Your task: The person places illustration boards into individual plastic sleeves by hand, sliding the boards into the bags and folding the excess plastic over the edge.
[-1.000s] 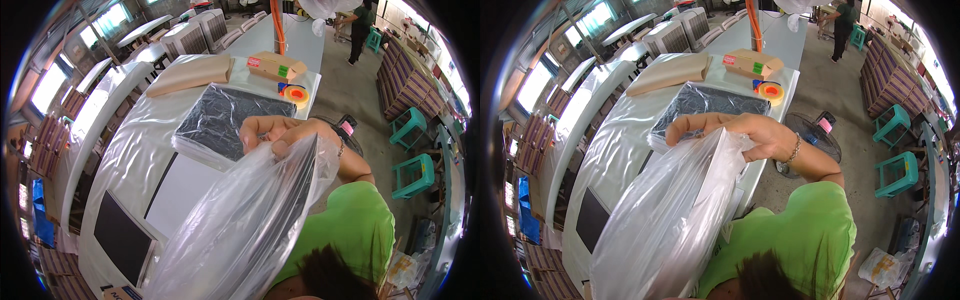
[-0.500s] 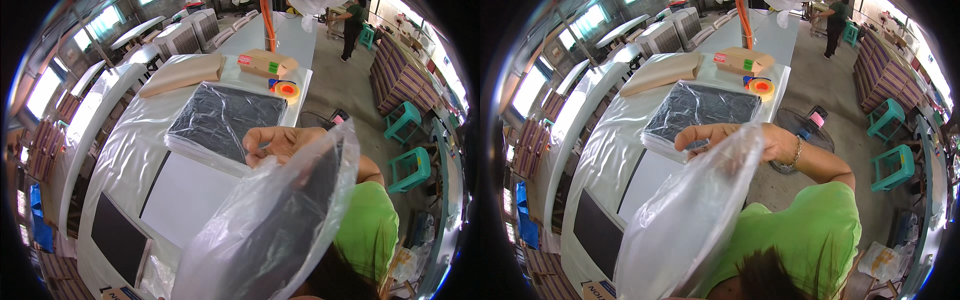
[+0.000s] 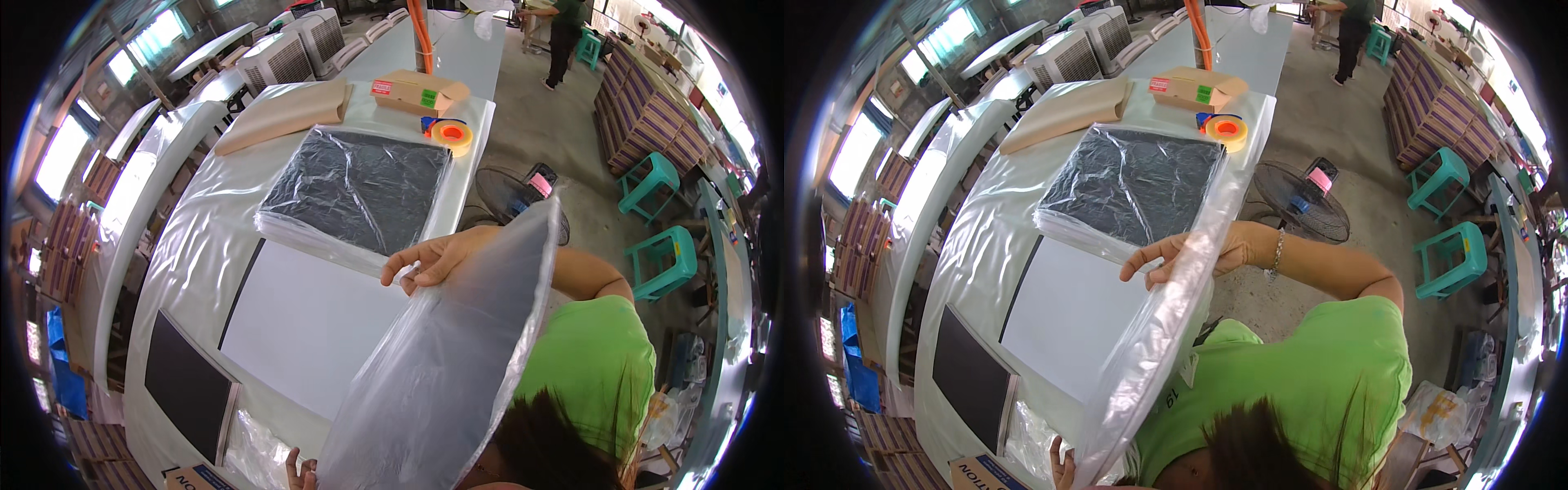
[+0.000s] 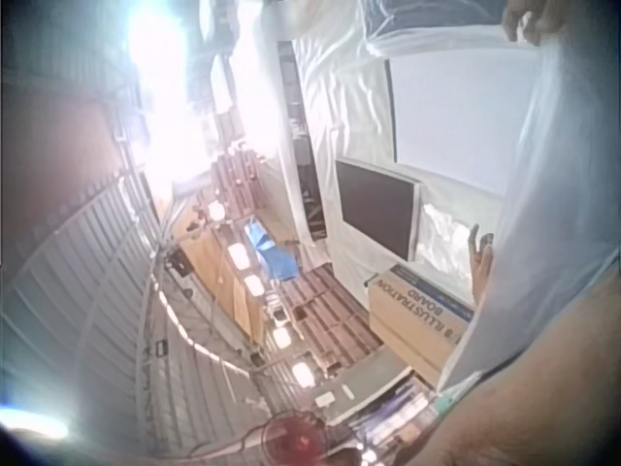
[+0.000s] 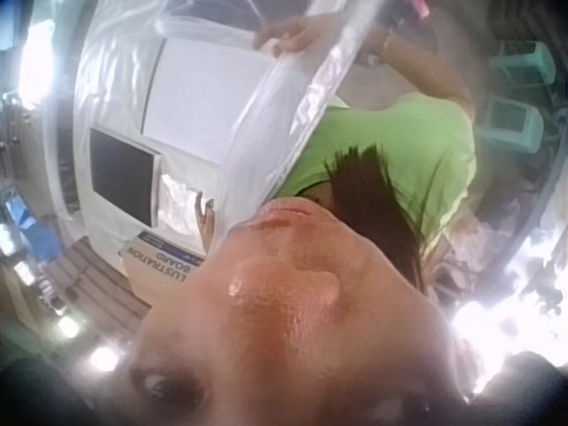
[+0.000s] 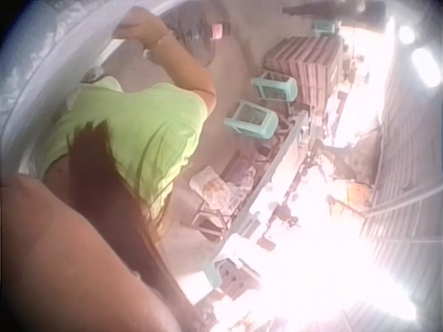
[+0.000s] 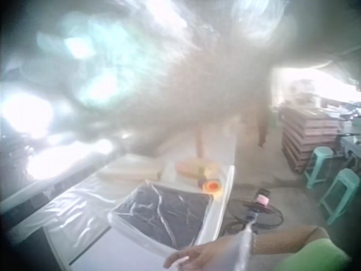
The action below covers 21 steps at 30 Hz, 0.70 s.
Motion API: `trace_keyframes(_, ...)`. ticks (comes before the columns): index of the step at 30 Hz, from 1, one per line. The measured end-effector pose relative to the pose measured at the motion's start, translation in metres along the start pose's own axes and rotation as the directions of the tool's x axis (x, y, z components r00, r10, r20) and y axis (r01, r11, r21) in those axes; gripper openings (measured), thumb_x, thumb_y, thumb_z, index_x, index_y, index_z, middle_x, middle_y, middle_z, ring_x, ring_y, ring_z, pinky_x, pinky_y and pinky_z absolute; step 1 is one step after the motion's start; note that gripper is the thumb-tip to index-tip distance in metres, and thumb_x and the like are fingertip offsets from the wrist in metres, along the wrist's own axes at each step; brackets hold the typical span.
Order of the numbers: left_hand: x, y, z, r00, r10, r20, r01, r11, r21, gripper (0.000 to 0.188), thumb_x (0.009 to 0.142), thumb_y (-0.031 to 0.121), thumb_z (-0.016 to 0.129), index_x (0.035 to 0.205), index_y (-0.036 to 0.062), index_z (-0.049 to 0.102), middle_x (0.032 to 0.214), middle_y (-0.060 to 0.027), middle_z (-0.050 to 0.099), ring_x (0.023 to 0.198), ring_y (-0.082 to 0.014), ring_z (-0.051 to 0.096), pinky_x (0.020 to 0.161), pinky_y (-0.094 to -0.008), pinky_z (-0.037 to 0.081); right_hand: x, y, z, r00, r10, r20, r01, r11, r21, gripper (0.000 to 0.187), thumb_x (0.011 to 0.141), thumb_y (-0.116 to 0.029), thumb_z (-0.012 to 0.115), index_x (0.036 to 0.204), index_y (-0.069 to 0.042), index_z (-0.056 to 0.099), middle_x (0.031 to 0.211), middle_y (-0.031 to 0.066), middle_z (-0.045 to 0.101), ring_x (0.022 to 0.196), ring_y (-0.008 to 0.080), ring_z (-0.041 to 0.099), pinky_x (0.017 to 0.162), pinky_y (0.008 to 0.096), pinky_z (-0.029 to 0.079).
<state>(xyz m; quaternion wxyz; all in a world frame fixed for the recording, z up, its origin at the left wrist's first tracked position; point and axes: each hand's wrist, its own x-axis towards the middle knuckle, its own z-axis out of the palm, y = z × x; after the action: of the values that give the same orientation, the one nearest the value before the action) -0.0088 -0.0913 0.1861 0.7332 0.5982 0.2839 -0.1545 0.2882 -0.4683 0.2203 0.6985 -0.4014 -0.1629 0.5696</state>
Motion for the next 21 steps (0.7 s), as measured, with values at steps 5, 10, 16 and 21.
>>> trace_keyframes(5,0.04,-0.02,-0.009,0.999,-0.005,0.042,0.006,1.0,-0.02,0.054,0.089,0.018,0.056,0.136,0.0143,0.028,0.112,-0.0042,0.046,0.099,-0.0116,0.043,0.089,-0.0259,0.033,0.02,0.042,-0.064,0.999,0.021,0.026,-0.021,1.0,0.013,0.041,0.091,-0.014,0.053,0.128,-0.005,0.039,0.086,-0.0008,0.06,0.079,0.0054,0.061,0.073,0.0206,0.053)
trace_keyframes(10,0.073,-0.055,-0.022,0.999,0.029,-0.033,-0.03,0.998,-0.049,0.044,0.09,0.02,0.054,0.13,0.0115,0.036,0.1,-0.0043,0.049,0.09,-0.0103,0.045,0.081,-0.0234,0.036,0.043,0.077,-0.114,0.998,0.05,-0.042,-0.041,0.981,0.19,0.038,0.09,-0.015,0.053,0.125,-0.005,0.043,0.089,-0.0003,0.06,0.079,0.0058,0.06,0.071,0.0204,0.052)
trace_keyframes(16,0.109,-0.105,-0.044,0.968,0.107,-0.225,-0.129,0.988,-0.083,0.034,0.092,0.022,0.052,0.122,0.008,0.046,0.087,-0.0044,0.052,0.08,-0.0087,0.048,0.072,-0.0205,0.04,0.059,0.132,-0.156,0.957,0.008,-0.289,-0.06,0.983,-0.172,0.041,0.085,-0.018,0.06,0.123,-0.008,0.048,0.081,-0.0024,0.054,0.065,0.0046,0.052,0.057,0.0187,0.044)
trace_keyframes(21,0.131,-0.15,-0.053,0.883,0.17,-0.438,-0.181,0.983,0.017,0.033,0.09,0.036,0.055,0.109,0.0096,0.053,0.062,0.0037,0.037,0.058,-0.0025,0.033,0.052,-0.0161,0.029,0.064,0.151,-0.155,0.907,-0.035,-0.42,-0.079,0.965,-0.251,0.041,0.082,-0.018,0.063,0.119,-0.008,0.051,0.077,-0.0021,0.053,0.063,0.0055,0.05,0.056,0.0179,0.041)
